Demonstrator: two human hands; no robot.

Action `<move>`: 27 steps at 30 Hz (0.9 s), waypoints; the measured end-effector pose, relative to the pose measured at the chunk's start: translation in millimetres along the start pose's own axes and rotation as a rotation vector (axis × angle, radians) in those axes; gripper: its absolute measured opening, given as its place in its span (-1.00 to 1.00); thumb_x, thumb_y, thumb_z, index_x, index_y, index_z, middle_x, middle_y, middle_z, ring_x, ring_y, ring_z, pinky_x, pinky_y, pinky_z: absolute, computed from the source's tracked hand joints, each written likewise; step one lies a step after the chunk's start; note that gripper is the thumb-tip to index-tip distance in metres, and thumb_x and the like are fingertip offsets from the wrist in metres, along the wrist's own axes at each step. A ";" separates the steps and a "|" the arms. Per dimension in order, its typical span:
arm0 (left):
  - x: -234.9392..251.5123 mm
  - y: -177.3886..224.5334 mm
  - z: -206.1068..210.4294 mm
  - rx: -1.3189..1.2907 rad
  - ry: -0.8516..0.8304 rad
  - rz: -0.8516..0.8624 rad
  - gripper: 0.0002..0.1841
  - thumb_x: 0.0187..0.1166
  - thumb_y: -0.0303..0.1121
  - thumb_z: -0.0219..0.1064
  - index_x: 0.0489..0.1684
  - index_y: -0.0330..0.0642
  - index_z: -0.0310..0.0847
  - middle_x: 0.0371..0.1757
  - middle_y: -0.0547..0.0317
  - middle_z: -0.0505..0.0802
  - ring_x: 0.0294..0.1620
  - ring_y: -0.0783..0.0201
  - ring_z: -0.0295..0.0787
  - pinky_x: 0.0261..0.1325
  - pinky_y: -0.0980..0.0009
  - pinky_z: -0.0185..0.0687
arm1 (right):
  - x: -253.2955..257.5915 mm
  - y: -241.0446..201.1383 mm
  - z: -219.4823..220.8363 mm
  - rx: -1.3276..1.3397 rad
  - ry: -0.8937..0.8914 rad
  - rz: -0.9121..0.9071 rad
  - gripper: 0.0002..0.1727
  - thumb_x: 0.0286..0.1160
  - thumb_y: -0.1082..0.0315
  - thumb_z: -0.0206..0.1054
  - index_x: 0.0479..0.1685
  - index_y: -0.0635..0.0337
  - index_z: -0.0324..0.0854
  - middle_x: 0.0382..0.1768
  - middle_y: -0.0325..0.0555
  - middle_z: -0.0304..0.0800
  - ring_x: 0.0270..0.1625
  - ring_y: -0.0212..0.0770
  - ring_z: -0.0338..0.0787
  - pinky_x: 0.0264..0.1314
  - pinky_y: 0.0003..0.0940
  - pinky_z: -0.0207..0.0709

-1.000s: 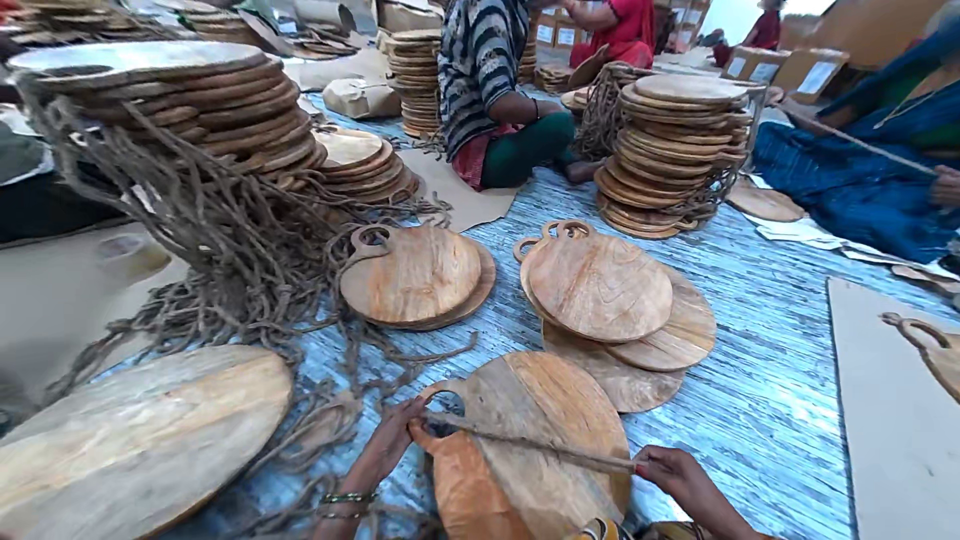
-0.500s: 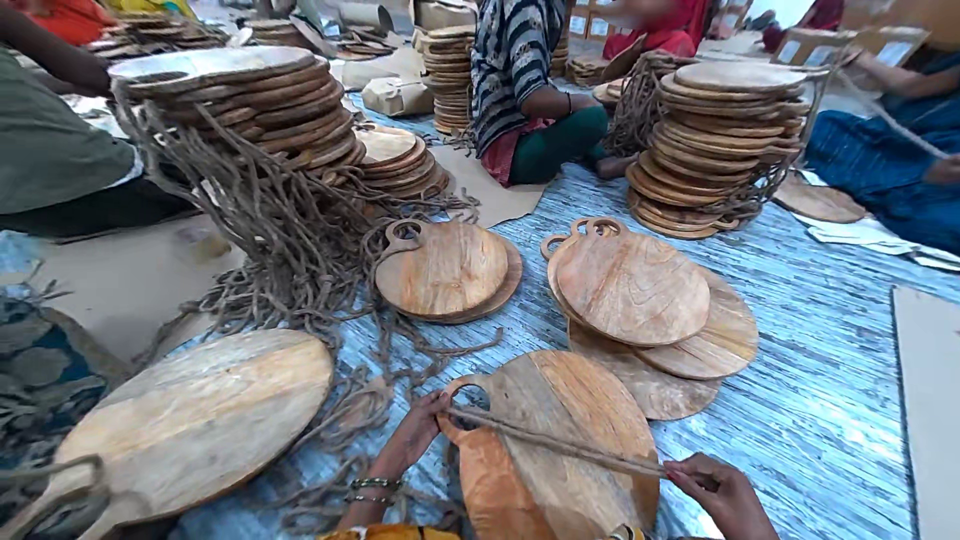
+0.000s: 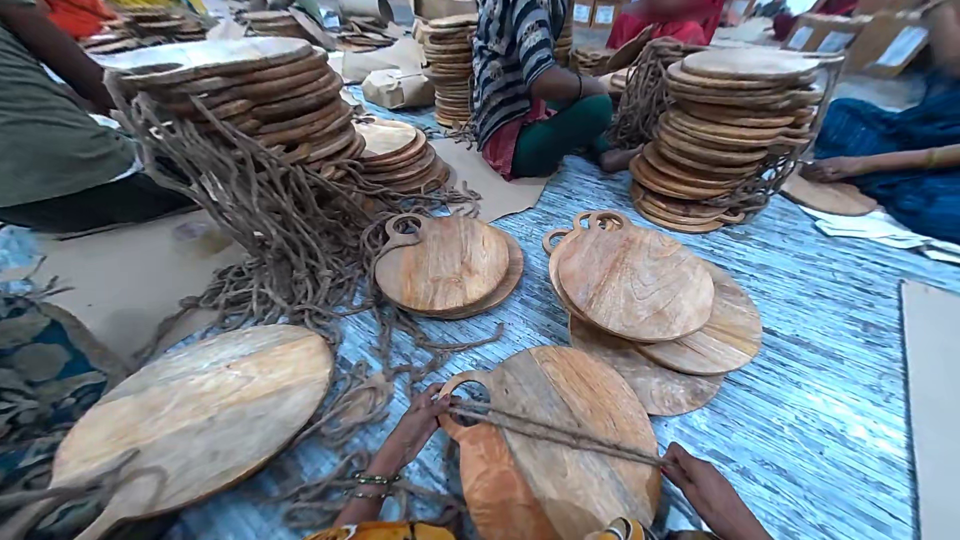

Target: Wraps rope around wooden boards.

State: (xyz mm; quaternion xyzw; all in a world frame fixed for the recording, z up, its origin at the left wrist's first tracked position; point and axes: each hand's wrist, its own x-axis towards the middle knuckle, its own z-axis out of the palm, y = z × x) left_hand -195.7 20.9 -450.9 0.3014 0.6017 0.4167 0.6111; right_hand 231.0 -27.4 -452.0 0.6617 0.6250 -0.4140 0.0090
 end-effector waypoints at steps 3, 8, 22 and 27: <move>1.0 -3.0 2.2 0.036 0.019 0.039 -0.81 0.79 -0.62 -0.08 0.21 -0.41 0.33 -0.29 0.23 0.70 -0.36 0.49 0.70 -0.11 0.56 0.68 | 9.1 15.8 -7.1 0.062 0.010 -0.111 -0.55 0.81 0.19 0.11 -0.01 0.53 0.63 -0.29 0.32 0.69 -0.16 0.20 0.69 0.05 0.20 0.46; -3.0 -1.4 8.5 0.073 0.073 0.051 -0.84 0.80 -0.61 -0.08 0.15 -0.44 0.35 -0.35 0.22 0.66 -0.42 0.51 0.66 -0.17 0.58 0.65 | 16.6 13.7 -24.1 0.087 -0.047 -0.178 -0.64 0.76 0.30 0.21 -0.09 0.54 0.72 -0.24 0.29 0.76 -0.16 0.05 0.70 0.10 0.04 0.48; -10.8 -6.0 -12.0 -0.248 -0.139 -0.030 -0.61 0.86 -0.47 -0.37 0.08 -0.28 0.46 -0.26 0.25 0.82 -0.24 0.38 0.81 0.01 0.43 0.76 | 31.4 36.4 -17.3 -0.012 -0.086 -0.089 -0.62 0.78 0.24 0.19 0.04 0.44 0.77 -0.10 0.39 0.82 0.04 0.30 0.78 0.25 0.29 0.45; -13.2 -29.9 -22.2 -0.235 -0.394 0.014 -0.60 0.39 -0.22 0.49 0.15 -0.11 0.57 -0.03 0.35 0.92 -0.04 0.44 0.87 0.16 0.47 0.75 | 30.3 53.6 -19.1 -0.001 -0.086 -0.106 -0.61 0.79 0.24 0.19 0.01 0.45 0.78 -0.13 0.40 0.82 0.01 0.30 0.79 0.23 0.31 0.46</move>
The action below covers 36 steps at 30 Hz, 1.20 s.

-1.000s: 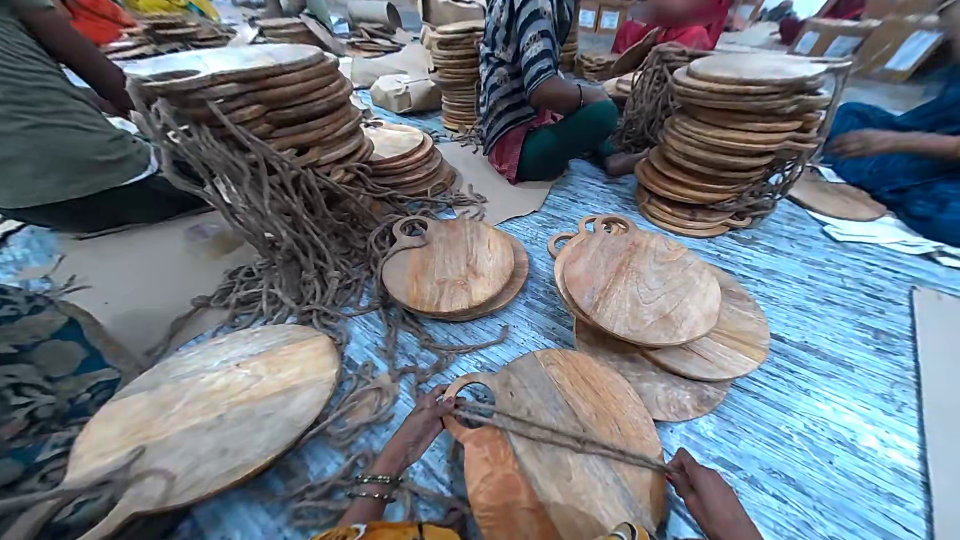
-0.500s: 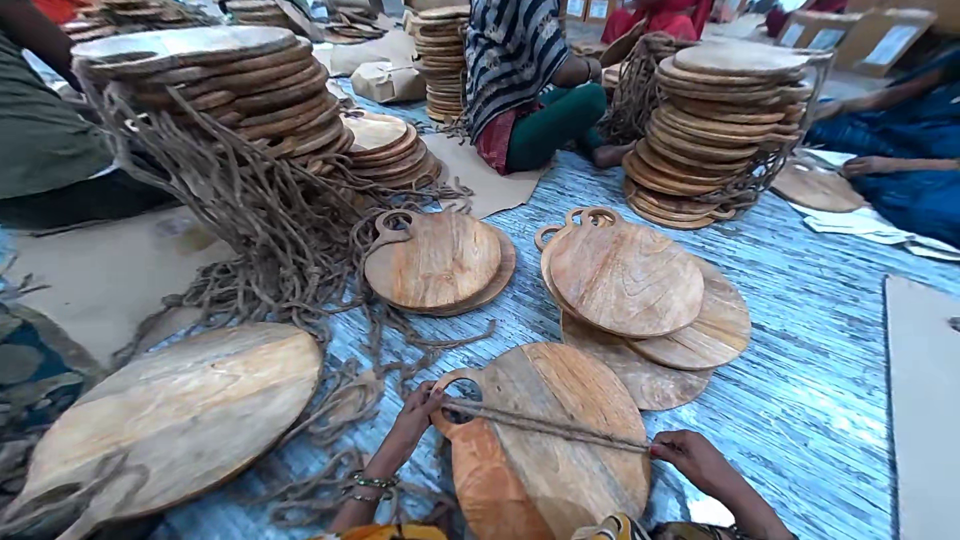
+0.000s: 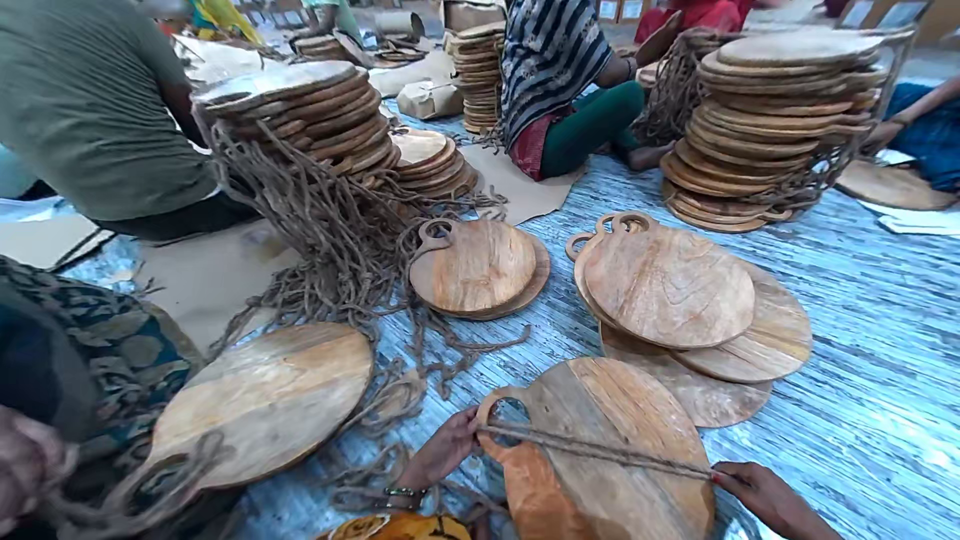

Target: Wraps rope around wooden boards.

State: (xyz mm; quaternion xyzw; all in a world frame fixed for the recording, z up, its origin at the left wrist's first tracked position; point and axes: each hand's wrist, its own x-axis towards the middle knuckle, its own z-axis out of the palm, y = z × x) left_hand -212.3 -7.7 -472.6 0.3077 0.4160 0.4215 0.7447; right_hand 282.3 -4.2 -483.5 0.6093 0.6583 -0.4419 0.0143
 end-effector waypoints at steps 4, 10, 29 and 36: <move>-1.1 -8.0 3.5 -0.018 0.082 0.021 -0.71 0.48 -0.40 0.26 0.15 -0.18 0.53 -0.07 0.33 0.91 -0.07 0.45 0.87 0.15 0.47 0.77 | -2.5 4.8 5.2 0.023 0.045 -0.022 -0.59 0.78 0.23 0.17 -0.05 0.47 0.77 -0.22 0.36 0.80 -0.09 0.24 0.76 0.13 0.26 0.46; -1.0 -9.8 16.5 -0.003 0.278 0.016 -0.69 0.63 -0.67 -0.12 -0.01 -0.28 0.57 -0.22 0.31 0.89 -0.24 0.49 0.85 0.01 0.54 0.78 | -3.7 0.3 0.2 -0.011 0.022 -0.021 -0.60 0.79 0.24 0.18 -0.03 0.51 0.72 -0.22 0.39 0.77 -0.09 0.28 0.75 0.12 0.27 0.46; 5.5 -24.5 26.1 0.103 0.472 0.046 -0.67 0.70 -0.68 -0.14 -0.20 -0.23 0.58 -0.43 0.40 0.85 -0.41 0.56 0.80 -0.20 0.63 0.74 | -12.0 -25.9 -18.4 0.010 -0.072 -0.025 -0.53 0.83 0.17 0.14 0.31 0.48 0.61 -0.12 0.40 0.77 -0.05 0.25 0.74 0.25 0.20 0.46; 6.5 -26.1 23.8 0.132 0.492 0.035 -0.70 0.71 -0.67 -0.14 -0.15 -0.24 0.55 -0.41 0.40 0.83 -0.40 0.54 0.80 -0.20 0.61 0.76 | 2.7 -11.4 -22.4 0.027 -0.101 -0.118 -0.56 0.81 0.25 0.14 -0.07 0.58 0.69 -0.28 0.31 0.72 -0.21 0.07 0.64 0.07 0.06 0.45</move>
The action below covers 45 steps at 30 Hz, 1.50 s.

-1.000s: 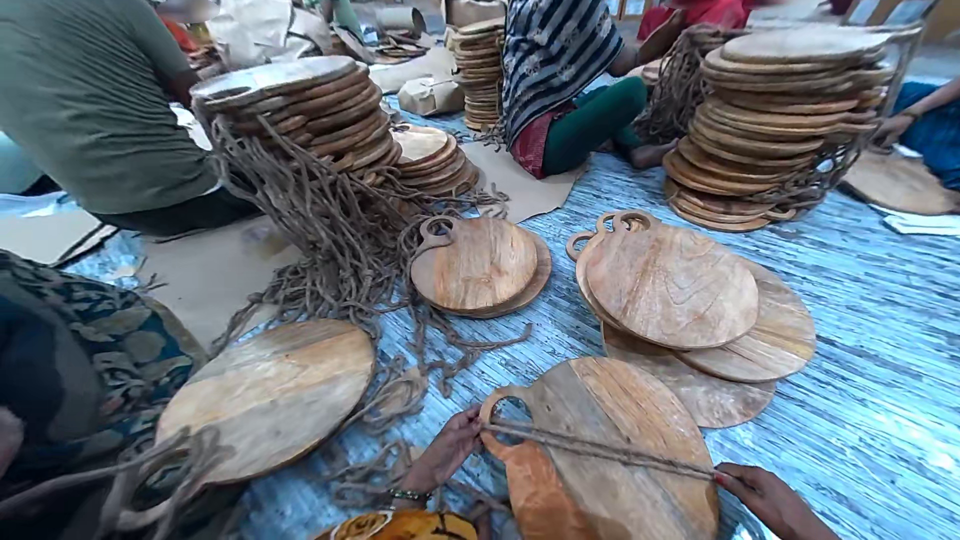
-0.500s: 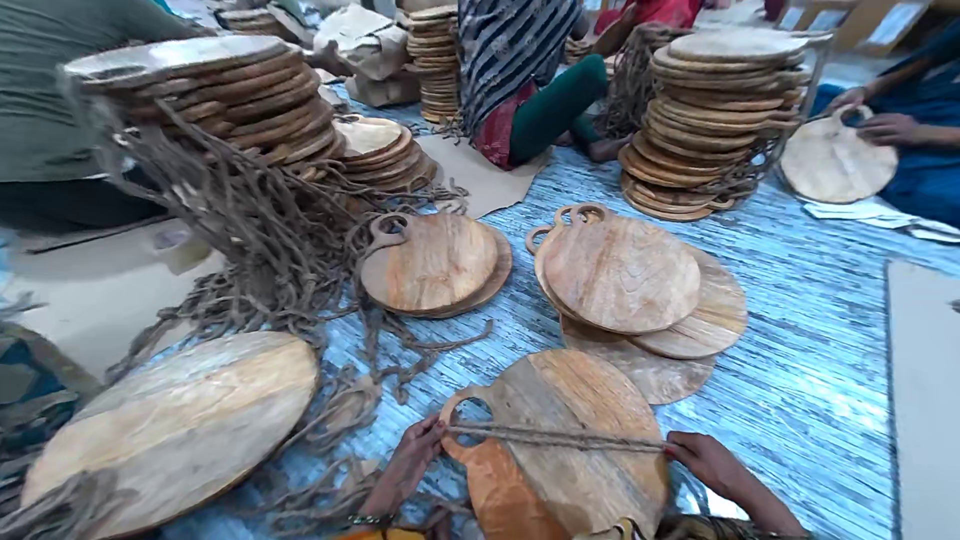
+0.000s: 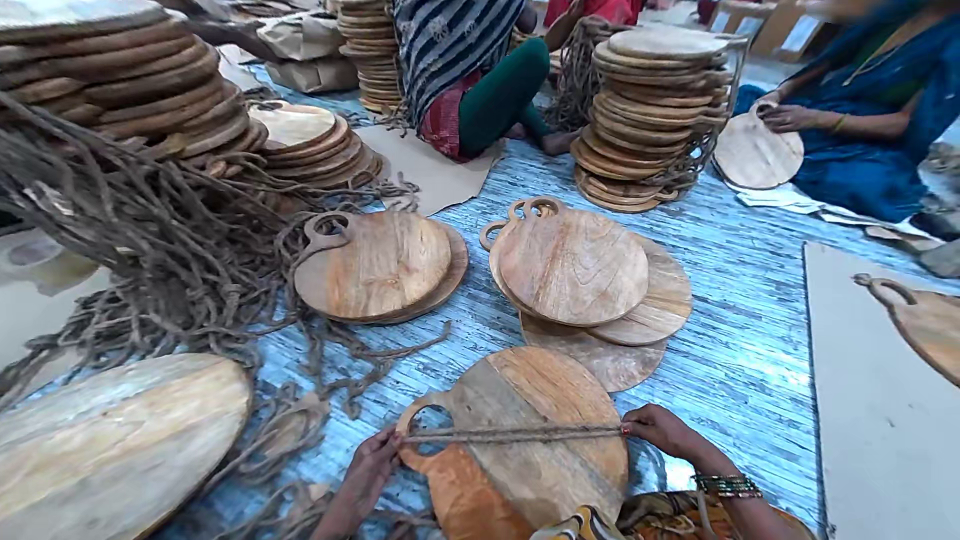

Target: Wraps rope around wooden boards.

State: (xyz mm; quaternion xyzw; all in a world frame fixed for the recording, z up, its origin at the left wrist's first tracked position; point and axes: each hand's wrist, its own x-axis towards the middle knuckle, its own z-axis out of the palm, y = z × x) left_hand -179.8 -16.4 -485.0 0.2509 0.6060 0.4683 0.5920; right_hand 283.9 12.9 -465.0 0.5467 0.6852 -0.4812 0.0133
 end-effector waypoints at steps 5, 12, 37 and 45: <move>1.1 0.6 -1.7 0.005 -0.026 0.001 -0.68 0.70 -0.66 -0.16 -0.14 -0.23 0.56 -0.37 0.38 0.86 -0.38 0.54 0.82 -0.19 0.60 0.77 | 3.0 1.5 -0.7 -0.014 -0.059 0.000 -0.57 0.84 0.29 0.06 -0.12 0.58 0.64 -0.29 0.28 0.67 -0.21 0.06 0.60 0.06 0.05 0.42; 3.6 6.9 -1.1 0.049 -0.026 0.002 -0.71 0.69 -0.66 -0.15 -0.13 -0.25 0.53 -0.39 0.39 0.81 -0.38 0.54 0.79 -0.17 0.59 0.76 | 9.0 22.2 22.7 0.193 0.028 -0.029 -0.62 0.80 0.33 0.04 -0.23 0.49 0.63 -0.40 -0.08 0.60 -0.32 -0.33 0.49 -0.07 -0.27 0.41; 5.3 16.2 3.0 0.017 -0.090 -0.036 -0.72 0.72 -0.67 -0.15 -0.01 -0.33 0.52 -0.33 0.33 0.80 -0.32 0.50 0.79 -0.06 0.56 0.75 | 8.1 46.0 44.3 0.457 0.176 -0.102 -0.70 0.57 0.25 0.10 -0.59 -0.10 0.48 -0.65 -0.71 0.43 -0.59 -0.77 0.35 -0.46 -0.70 0.24; 9.4 18.4 -0.1 0.164 -0.095 -0.006 -0.76 0.71 -0.65 -0.07 0.01 -0.36 0.54 -0.29 0.28 0.82 -0.30 0.49 0.80 -0.09 0.55 0.74 | 0.5 30.6 41.9 0.425 0.203 -0.081 -0.69 0.67 0.37 0.07 -0.49 0.17 0.57 -0.59 -0.55 0.45 -0.51 -0.69 0.38 -0.35 -0.64 0.30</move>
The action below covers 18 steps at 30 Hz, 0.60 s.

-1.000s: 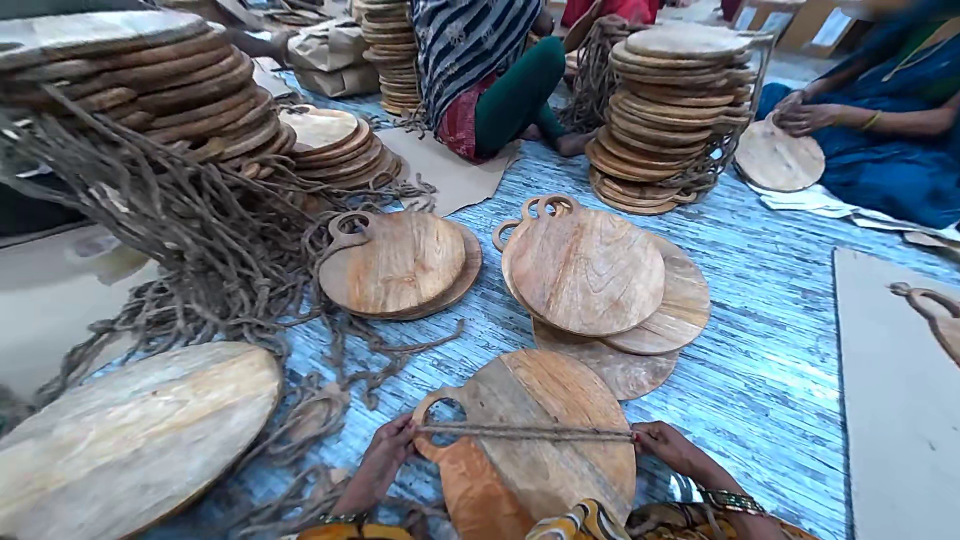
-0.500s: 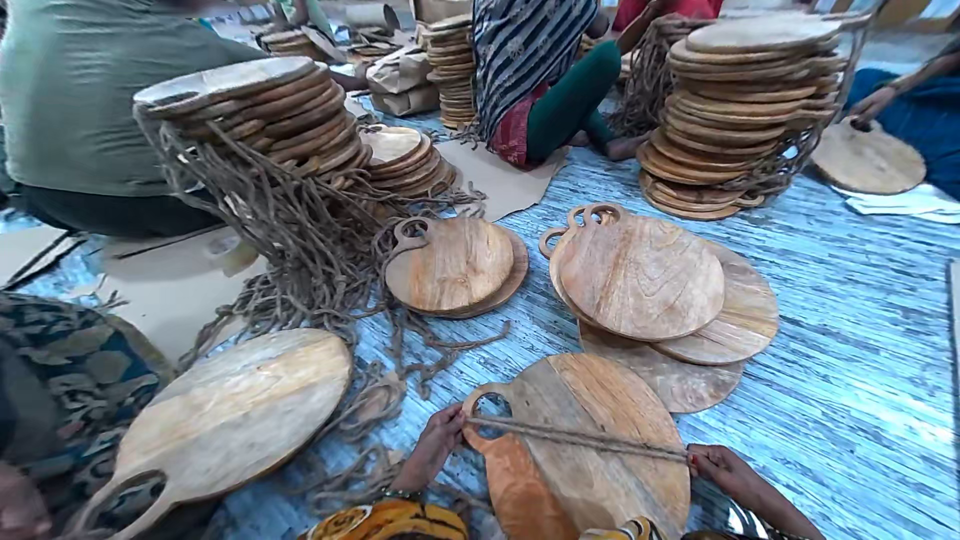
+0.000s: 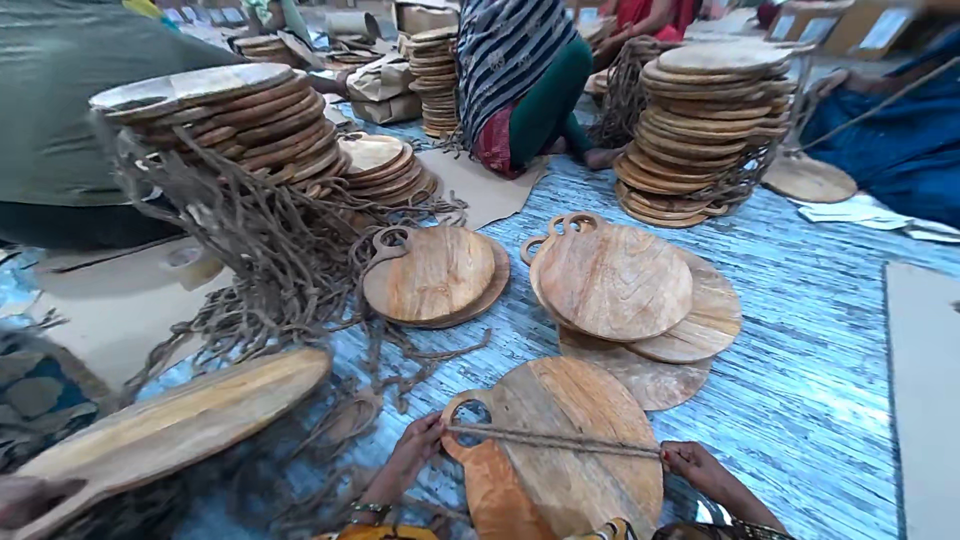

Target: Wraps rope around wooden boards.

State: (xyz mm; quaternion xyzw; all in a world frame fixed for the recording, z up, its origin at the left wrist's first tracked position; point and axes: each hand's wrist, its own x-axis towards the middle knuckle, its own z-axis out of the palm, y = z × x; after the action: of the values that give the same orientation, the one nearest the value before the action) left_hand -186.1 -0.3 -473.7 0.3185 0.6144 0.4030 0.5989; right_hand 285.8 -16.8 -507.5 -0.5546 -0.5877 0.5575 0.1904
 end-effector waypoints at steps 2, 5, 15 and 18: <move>1.2 13.3 -3.8 0.255 0.006 -0.030 -0.67 0.70 -0.62 0.07 0.38 -0.54 0.41 0.09 -0.17 0.73 -0.01 0.19 0.74 0.14 0.30 0.67 | -2.6 -8.6 -1.6 -0.035 -0.017 0.026 -0.67 0.73 0.38 0.06 -0.38 0.34 0.61 -0.53 -0.40 0.49 -0.44 -0.60 0.41 -0.24 -0.54 0.35; 0.1 63.9 1.9 0.586 -0.033 -0.083 -0.44 0.74 -0.55 0.13 0.69 -0.54 0.07 0.46 -0.58 0.51 0.35 -0.22 0.61 0.39 0.02 0.53 | -4.2 -11.1 -2.1 -0.064 -0.025 0.010 -0.66 0.75 0.37 0.05 -0.31 0.40 0.64 -0.48 -0.32 0.54 -0.40 -0.54 0.44 -0.18 -0.48 0.38; -51.7 248.0 167.9 1.631 -0.899 0.353 -0.67 0.81 -0.39 0.15 0.33 -0.49 0.57 0.18 -0.38 0.75 0.21 -0.23 0.71 0.39 -0.11 0.50 | -1.2 -17.2 -1.0 -0.093 -0.060 0.014 -0.62 0.81 0.36 0.01 -0.26 0.45 0.65 -0.43 -0.20 0.56 -0.35 -0.45 0.45 -0.14 -0.40 0.37; -58.3 210.4 227.1 1.891 -1.103 0.384 -0.63 0.81 -0.37 0.14 0.32 -0.57 0.55 0.29 -0.52 0.68 0.37 -0.44 0.61 0.45 -0.30 0.39 | -0.2 -15.8 1.1 -0.074 -0.050 -0.001 -0.62 0.80 0.37 0.02 -0.26 0.46 0.65 -0.43 -0.18 0.57 -0.35 -0.43 0.45 -0.14 -0.39 0.37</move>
State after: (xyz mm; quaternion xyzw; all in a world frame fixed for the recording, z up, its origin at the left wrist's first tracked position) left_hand 24.8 73.9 -251.7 0.8723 0.2643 -0.3387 0.2337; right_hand 278.1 -13.7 -494.0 -0.5467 -0.6129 0.5490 0.1553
